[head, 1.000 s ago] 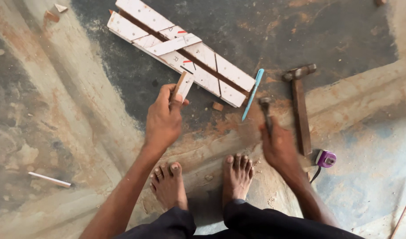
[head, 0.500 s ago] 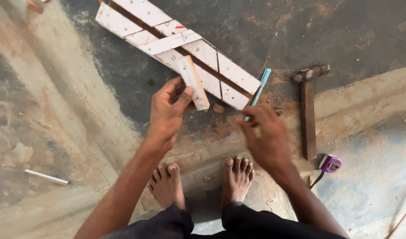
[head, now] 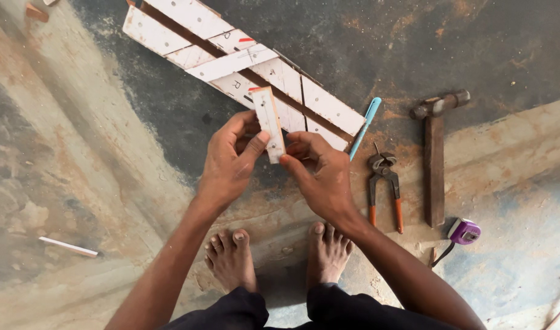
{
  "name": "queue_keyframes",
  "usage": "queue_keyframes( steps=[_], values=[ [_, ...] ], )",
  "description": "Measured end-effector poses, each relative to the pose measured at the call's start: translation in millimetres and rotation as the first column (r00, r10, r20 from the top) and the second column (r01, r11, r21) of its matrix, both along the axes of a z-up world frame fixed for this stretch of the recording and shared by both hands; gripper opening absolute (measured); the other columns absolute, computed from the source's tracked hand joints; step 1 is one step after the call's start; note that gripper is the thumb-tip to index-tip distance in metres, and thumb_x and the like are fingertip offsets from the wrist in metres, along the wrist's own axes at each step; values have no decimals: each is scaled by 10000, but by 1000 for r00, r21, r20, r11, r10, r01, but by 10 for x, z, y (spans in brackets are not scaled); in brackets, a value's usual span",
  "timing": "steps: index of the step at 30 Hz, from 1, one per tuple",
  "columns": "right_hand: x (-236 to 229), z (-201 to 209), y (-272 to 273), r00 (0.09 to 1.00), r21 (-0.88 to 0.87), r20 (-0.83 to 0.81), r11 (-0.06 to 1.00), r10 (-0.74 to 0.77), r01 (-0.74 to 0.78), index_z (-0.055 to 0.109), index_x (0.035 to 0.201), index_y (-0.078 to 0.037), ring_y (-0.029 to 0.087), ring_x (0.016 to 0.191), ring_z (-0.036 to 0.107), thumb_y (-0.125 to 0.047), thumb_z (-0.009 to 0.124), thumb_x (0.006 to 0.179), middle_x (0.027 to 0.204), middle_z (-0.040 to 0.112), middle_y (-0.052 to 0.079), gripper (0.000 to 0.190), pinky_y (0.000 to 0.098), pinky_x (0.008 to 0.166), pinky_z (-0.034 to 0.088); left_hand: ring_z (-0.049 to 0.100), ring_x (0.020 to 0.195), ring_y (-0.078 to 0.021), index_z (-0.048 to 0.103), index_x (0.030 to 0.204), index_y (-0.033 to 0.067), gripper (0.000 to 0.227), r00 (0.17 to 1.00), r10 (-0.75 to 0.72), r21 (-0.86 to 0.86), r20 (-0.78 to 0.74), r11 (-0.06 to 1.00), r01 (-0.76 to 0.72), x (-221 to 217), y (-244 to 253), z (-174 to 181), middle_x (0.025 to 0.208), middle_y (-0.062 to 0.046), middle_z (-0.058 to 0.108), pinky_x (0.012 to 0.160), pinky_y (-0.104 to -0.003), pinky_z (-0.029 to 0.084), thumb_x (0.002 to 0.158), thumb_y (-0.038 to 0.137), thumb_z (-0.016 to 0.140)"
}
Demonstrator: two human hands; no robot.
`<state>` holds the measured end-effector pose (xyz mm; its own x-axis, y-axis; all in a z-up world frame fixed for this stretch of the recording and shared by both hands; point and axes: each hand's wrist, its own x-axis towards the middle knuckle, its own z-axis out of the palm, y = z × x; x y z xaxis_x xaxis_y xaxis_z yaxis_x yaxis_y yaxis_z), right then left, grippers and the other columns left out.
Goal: The person assembles a small wooden structure by hammering nails into pre-cut pieces. They use a hammer, a utility knife, and pliers to cut and secure the pieces together. The person works on the floor, arranging and fastening the components.
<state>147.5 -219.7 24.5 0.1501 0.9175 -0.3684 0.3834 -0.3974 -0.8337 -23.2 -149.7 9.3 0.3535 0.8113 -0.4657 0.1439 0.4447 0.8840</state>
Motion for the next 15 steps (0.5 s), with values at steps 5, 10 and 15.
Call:
queue_keyframes(
  steps=[5, 10, 15],
  values=[
    [75, -137, -136, 924, 231, 339, 936, 179, -266, 660, 1259, 31, 232, 893, 756, -57, 753, 926, 1036, 755, 184, 357, 322, 754, 646, 711, 1029, -191, 410, 1443, 47, 702, 999, -1, 3, 36, 1000, 1, -119, -32, -23, 1164, -138, 703, 830, -333, 609, 886, 320, 739],
    [260, -244, -239, 603, 356, 765, 631, 227, -689, 695, 1239, -21, 253, 1012, 740, -72, 749, 940, 1125, 742, 153, 308, 383, 842, 645, 732, 946, -194, 631, 1203, 31, 519, 958, -213, 16, -194, 975, 220, -339, -14, -95, 1066, -146, 743, 797, -305, 608, 849, 373, 794],
    [373, -384, -266, 544, 404, 818, 486, 187, -775, 727, 1213, -57, 230, 1028, 722, -75, 774, 923, 1161, 725, 126, 294, 351, 831, 640, 694, 799, -206, 707, 1218, 77, 374, 850, -509, -248, -138, 849, 467, -343, -109, -49, 953, -161, 768, 708, -343, 566, 973, 351, 643]
  ],
)
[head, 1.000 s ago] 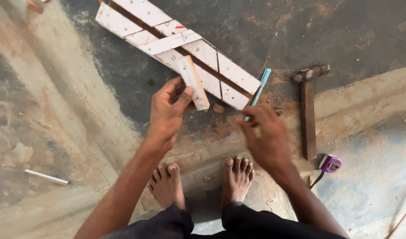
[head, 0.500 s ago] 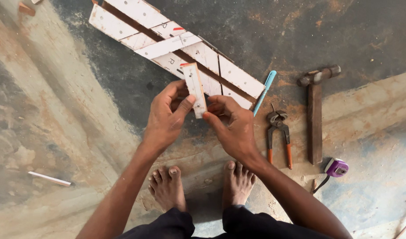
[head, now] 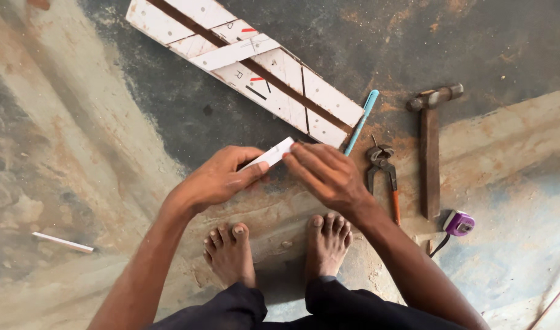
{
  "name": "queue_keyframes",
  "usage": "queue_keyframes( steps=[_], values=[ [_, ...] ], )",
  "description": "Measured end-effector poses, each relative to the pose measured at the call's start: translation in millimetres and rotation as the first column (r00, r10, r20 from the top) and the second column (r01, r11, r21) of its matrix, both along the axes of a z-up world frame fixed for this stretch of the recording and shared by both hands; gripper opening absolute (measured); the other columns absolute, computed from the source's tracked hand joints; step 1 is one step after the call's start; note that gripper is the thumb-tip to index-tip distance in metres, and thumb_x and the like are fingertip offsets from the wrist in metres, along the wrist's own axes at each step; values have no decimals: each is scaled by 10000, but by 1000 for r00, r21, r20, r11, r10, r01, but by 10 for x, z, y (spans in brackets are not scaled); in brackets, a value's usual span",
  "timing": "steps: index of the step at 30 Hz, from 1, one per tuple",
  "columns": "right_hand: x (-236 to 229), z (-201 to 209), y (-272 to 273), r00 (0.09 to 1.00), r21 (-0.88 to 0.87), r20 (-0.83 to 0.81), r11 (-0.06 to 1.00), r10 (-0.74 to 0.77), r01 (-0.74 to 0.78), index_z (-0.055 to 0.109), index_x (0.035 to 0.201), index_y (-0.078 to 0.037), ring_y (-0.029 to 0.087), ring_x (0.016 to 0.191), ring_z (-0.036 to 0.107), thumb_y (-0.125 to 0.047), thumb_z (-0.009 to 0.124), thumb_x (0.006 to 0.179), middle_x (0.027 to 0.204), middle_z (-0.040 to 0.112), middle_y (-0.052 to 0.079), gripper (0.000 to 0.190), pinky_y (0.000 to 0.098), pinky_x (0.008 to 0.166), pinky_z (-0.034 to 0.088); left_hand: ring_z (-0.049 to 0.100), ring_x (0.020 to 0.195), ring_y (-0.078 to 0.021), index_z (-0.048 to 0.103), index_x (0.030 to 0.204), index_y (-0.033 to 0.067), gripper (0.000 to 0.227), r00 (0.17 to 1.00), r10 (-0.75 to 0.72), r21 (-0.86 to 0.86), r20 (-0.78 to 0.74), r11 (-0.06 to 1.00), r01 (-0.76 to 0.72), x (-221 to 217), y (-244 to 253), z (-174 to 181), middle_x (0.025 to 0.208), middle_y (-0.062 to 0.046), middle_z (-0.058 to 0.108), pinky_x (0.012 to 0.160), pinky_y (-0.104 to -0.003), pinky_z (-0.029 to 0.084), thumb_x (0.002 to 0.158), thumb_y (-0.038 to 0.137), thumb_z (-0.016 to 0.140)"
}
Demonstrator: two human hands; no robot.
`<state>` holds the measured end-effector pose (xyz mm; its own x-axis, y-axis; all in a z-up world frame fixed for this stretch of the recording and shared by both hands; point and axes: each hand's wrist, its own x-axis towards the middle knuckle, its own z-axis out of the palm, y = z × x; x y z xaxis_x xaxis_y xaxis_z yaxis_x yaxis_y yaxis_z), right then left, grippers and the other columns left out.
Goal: The person assembles a small wooden structure by hammering nails into pre-cut pieces. They use a hammer, a utility knife, and pliers to cut and secure the pieces together. The person works on the floor, arranging and fastening the components.
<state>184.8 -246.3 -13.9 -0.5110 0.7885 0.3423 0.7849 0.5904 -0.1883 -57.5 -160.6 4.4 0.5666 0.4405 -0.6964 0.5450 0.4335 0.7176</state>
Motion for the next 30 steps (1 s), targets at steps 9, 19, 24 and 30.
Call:
queue_keyframes(
  steps=[9, 19, 24, 30],
  values=[
    [913, 216, -572, 564, -167, 179, 540, -806, 825, 537, 1378, -3, 359, 1291, 495, -254, 778, 984, 1338, 519, 221, 526, 495, 1073, 472, 791, 846, -155, 590, 1218, -3, 321, 832, 501, 122, 240, 834, -537, 357, 58, -178, 1004, -126, 756, 711, -299, 654, 1009, 241, 593],
    [1413, 430, -728, 396, -397, 456, 216, -797, 892, 536, 1181, 3, 295, 937, 587, -371, 708, 1013, 1038, 601, 170, 445, 500, 833, 509, 663, 544, -131, 675, 1006, 3, 299, 910, 409, 115, 69, 903, -415, 421, 129, -134, 742, -83, 730, 483, -300, 557, 1029, 281, 565],
    [1323, 634, -648, 133, -833, 126, -32, -983, 552, 501, 1134, -37, 173, 577, 567, -292, 694, 945, 772, 615, 98, 371, 326, 506, 477, 645, 503, -100, 711, 968, 16, 311, 915, 401, 247, 35, 884, -397, 455, 86, -118, 677, -52, 727, 460, -275, 518, 1028, 290, 577],
    [916, 981, -568, 236, -942, -173, 231, -956, 243, 572, 1106, -38, 123, 492, 515, -182, 719, 923, 659, 562, 44, 275, 271, 411, 409, 689, 480, -99, 727, 964, 9, 284, 849, 511, 98, 131, 846, -524, 488, 104, -151, 669, -50, 725, 411, -259, 567, 992, 269, 617]
  ],
)
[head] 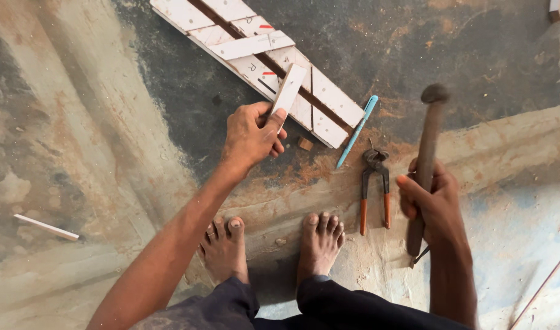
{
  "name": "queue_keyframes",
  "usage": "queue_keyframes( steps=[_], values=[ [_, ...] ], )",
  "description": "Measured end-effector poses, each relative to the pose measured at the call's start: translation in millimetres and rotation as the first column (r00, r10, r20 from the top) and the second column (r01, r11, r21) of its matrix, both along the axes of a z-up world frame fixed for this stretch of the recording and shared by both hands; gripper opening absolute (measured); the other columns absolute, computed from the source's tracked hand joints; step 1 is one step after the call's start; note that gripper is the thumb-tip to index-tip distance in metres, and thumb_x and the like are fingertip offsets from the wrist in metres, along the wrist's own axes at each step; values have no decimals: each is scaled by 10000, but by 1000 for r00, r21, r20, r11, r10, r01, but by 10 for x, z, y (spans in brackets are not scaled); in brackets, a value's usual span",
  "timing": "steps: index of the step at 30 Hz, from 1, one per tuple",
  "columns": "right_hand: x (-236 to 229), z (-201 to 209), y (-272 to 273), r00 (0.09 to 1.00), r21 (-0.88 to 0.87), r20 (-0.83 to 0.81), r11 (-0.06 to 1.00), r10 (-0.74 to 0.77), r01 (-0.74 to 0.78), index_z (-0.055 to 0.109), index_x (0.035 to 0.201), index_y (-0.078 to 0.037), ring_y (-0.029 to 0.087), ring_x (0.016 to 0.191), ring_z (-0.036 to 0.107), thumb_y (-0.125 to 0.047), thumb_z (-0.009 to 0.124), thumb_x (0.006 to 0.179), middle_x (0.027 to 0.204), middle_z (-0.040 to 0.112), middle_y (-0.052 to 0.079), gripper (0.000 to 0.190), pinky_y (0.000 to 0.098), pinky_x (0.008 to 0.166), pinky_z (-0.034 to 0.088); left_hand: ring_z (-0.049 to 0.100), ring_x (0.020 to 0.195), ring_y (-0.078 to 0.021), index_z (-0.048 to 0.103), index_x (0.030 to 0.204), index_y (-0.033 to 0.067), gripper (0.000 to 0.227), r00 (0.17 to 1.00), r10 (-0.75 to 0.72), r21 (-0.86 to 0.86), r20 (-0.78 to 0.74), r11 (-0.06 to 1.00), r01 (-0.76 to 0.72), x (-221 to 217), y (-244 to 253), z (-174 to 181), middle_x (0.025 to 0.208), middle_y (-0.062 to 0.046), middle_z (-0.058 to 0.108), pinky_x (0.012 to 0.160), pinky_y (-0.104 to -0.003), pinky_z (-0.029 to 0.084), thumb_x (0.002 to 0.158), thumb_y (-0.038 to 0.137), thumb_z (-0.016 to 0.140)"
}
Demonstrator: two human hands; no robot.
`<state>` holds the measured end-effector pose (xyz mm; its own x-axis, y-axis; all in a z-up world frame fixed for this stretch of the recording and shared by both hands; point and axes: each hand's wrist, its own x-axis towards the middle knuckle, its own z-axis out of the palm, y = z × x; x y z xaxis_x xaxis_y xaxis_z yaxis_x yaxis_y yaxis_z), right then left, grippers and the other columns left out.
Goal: The person assembles a small wooden structure by hammering nails into pre-cut pieces. They use a hammer, a utility knife, and pliers to cut and secure the pieces together. The person works on the floor, arranging and fastening the components.
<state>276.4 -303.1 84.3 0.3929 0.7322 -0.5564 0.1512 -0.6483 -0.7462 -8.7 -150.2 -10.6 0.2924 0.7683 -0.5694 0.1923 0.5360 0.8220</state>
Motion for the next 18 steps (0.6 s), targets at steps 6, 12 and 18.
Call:
queue_keyframes(
  steps=[6, 12, 18],
  values=[
    [-440, -147, -15, 873, 119, 433, 945, 227, -304, 569, 920, -21, 123, 472, 580, -212, 588, 1037, 608, 616, 41, 225, 292, 392, 457, 686, 468, -118, 716, 874, -30, 322, 1000, 20, 122, 9, 992, -21, 30, 10, -16, 632, -68, 705, 402, -272, 543, 994, 258, 637],
    [-694, -309, -51, 633, 193, 708, 777, 313, -599, 522, 1029, -20, 115, 512, 590, -274, 553, 1111, 656, 619, 40, 269, 290, 425, 454, 676, 444, -114, 728, 896, 12, 309, 998, 2, 104, -57, 995, 4, 24, -53, -59, 599, -44, 694, 381, -270, 535, 989, 284, 614],
    [-678, -249, 337, 562, -357, 580, 804, 590, -475, 532, 1076, -34, 187, 383, 492, -335, 533, 1060, 648, 608, 103, 302, 328, 267, 392, 681, 439, -117, 735, 877, 1, 345, 997, -10, 103, -74, 994, 18, 18, -40, -25, 596, -47, 699, 390, -269, 538, 990, 306, 621]
  ],
)
